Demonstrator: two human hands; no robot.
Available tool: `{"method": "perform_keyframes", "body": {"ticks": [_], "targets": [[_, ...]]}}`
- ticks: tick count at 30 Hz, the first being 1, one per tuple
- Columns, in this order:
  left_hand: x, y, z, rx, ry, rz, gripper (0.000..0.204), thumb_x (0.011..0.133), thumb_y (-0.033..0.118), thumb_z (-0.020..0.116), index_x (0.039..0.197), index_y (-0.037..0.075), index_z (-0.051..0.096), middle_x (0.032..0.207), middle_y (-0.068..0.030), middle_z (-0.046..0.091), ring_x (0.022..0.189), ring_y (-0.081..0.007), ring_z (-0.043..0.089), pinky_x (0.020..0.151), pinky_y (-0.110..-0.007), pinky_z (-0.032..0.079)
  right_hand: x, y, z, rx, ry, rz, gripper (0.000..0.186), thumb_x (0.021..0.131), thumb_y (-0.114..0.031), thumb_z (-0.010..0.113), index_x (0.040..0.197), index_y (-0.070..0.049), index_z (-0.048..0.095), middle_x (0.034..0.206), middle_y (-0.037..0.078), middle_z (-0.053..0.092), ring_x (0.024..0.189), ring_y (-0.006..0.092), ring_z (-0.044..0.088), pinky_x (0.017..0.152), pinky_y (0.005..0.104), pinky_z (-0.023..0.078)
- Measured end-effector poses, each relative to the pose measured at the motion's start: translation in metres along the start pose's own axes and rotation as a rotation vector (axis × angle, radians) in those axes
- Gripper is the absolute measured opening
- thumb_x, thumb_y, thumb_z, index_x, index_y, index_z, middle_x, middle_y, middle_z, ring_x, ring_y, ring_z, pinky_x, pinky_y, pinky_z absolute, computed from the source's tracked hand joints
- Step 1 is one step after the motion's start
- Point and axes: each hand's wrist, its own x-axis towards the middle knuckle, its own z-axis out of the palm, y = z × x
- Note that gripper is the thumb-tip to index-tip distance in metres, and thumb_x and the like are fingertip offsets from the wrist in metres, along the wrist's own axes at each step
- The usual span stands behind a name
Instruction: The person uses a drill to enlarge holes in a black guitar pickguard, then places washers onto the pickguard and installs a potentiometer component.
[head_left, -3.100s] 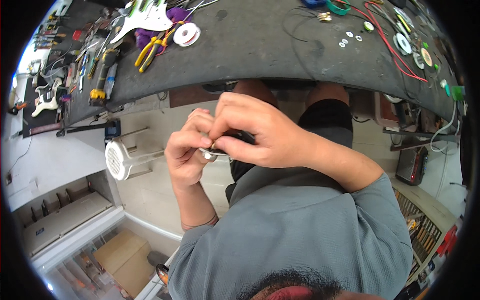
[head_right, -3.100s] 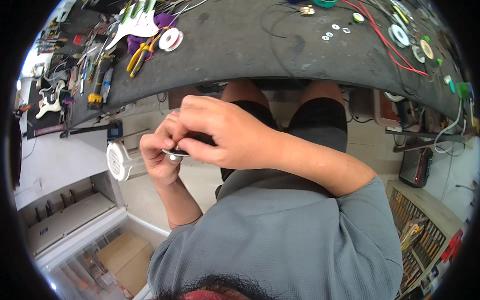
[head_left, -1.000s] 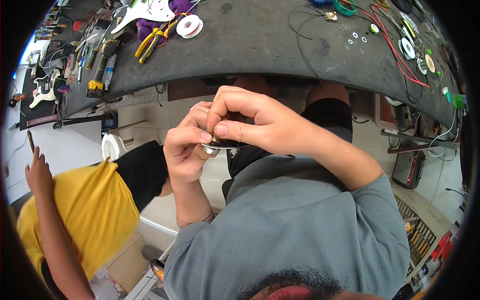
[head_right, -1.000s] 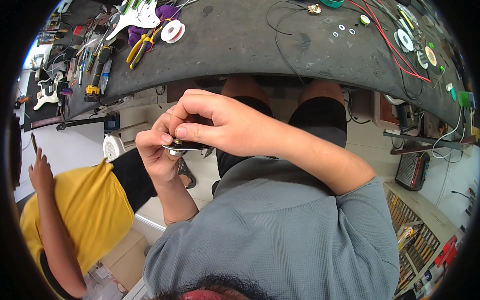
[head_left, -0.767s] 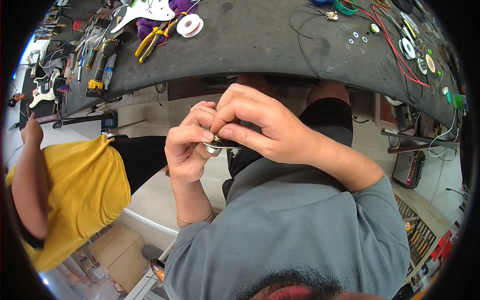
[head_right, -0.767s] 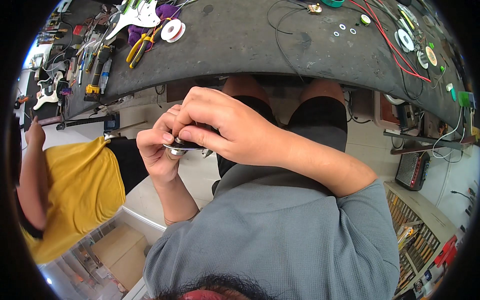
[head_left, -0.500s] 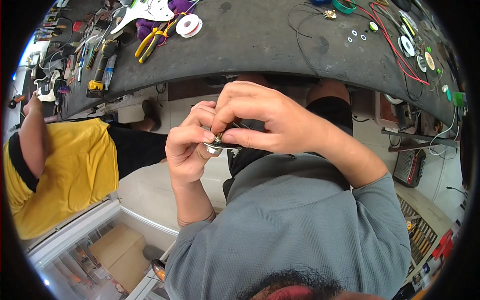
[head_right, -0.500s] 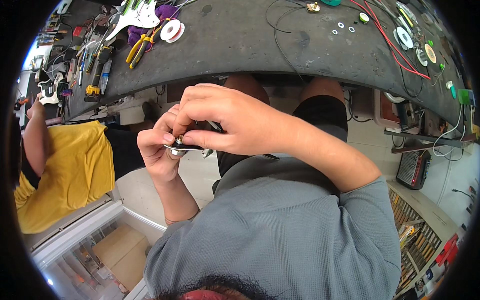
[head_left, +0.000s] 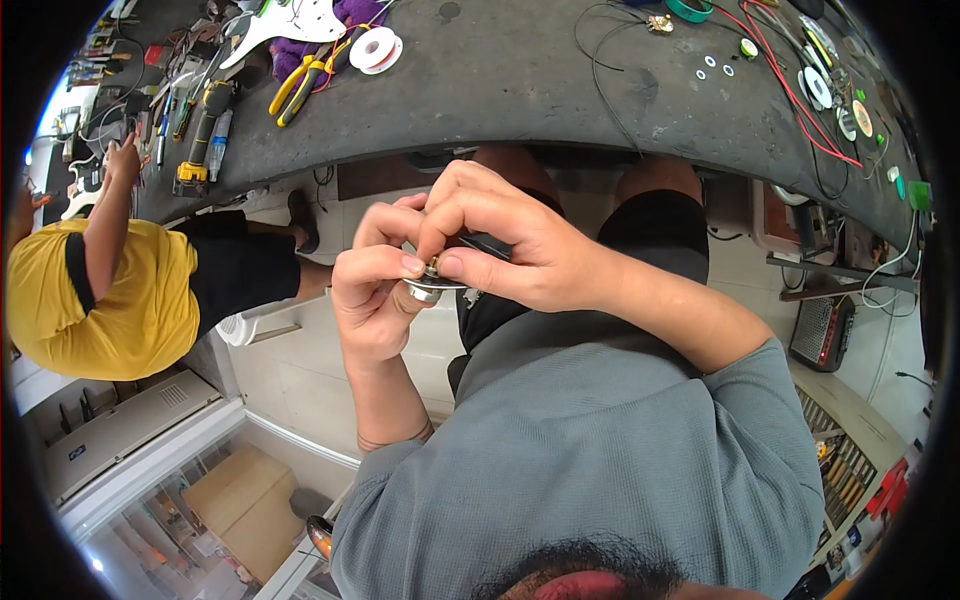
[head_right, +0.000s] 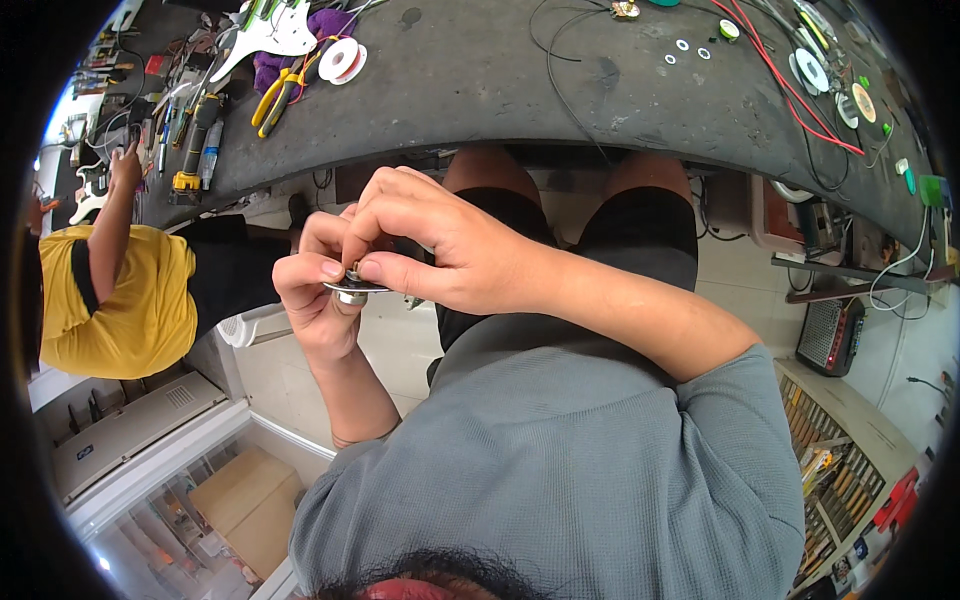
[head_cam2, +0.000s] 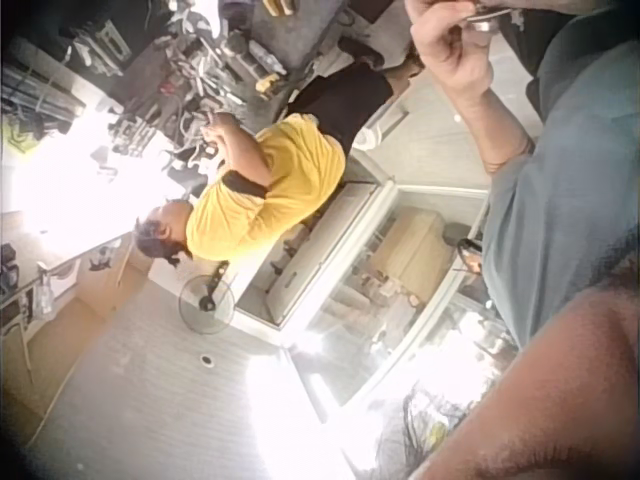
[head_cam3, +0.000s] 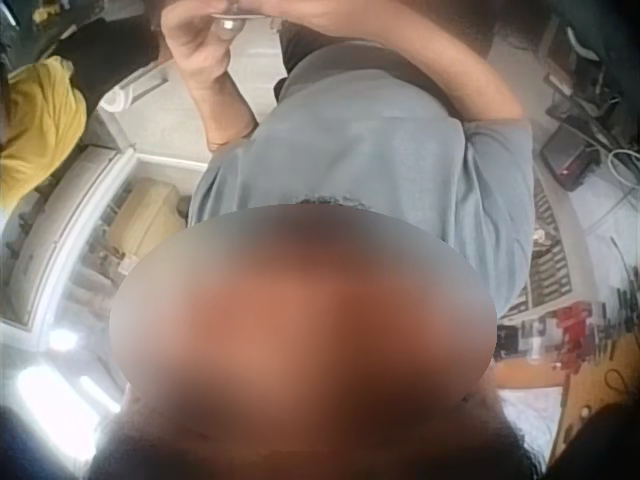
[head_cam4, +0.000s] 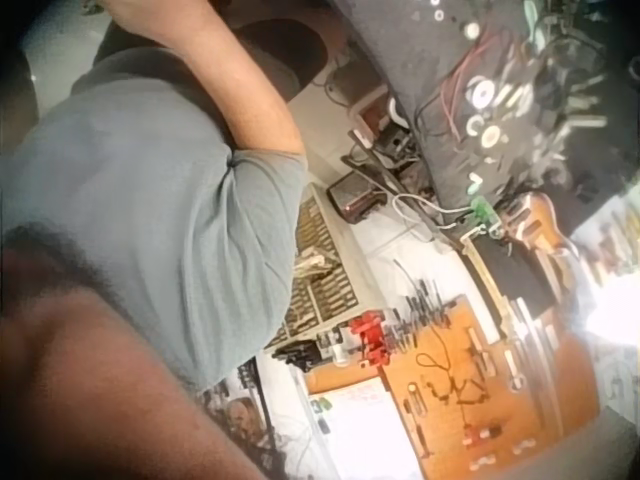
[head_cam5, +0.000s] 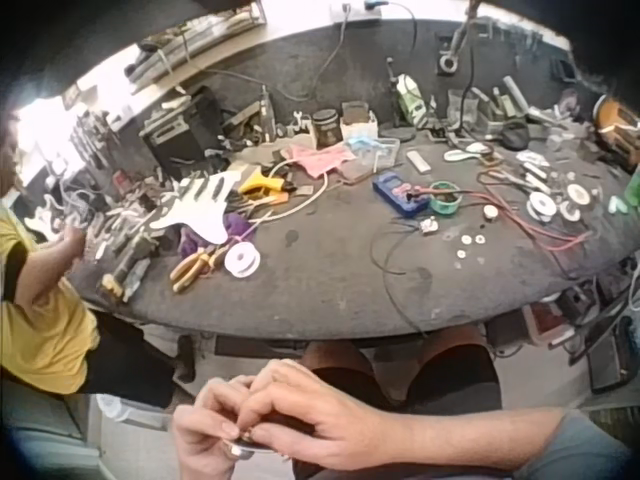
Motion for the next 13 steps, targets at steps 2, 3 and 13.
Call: {"method": "perform_keyframes", "body": {"ticks": [2,3,13], "targets": [[0.000,0.002,0.002,0.081,0.065,0.031,0.028,0.097,0.023,0.082,0.120,0.016,0.068,0.119,-0.0113,0.062,0.099,-0.0222,0.068,0.119,-0.058,0.041,0.003,0.003,0.000,-0.009,-0.007,-0.032,0.010,0.100,-0.016,0.074,0.106,-0.007,0.072,0.105,0.006,0.063,0.104,0.0250,0.059,0.098,0.0408,0.047],[0.000,0.003,0.003,0.109,0.087,0.040,0.028,0.097,0.024,0.082,0.120,0.017,0.068,0.122,-0.0115,0.060,0.099,-0.0217,0.068,0.119,-0.057,0.042,0.004,0.005,0.000,-0.019,-0.016,-0.065,0.010,0.100,-0.016,0.074,0.105,-0.008,0.072,0.103,0.006,0.063,0.104,0.0258,0.059,0.099,0.0419,0.046],[-0.002,0.010,-0.003,0.145,0.080,0.011,0.026,0.095,0.026,0.085,0.116,0.020,0.070,0.125,-0.0074,0.048,0.094,-0.0156,0.065,0.119,-0.058,0.042,0.026,-0.010,-0.026,-0.148,-0.239,-0.119,0.012,0.096,-0.013,0.076,0.106,-0.008,0.073,0.102,0.005,0.070,0.102,0.0269,0.063,0.093,0.0412,0.053]]}}
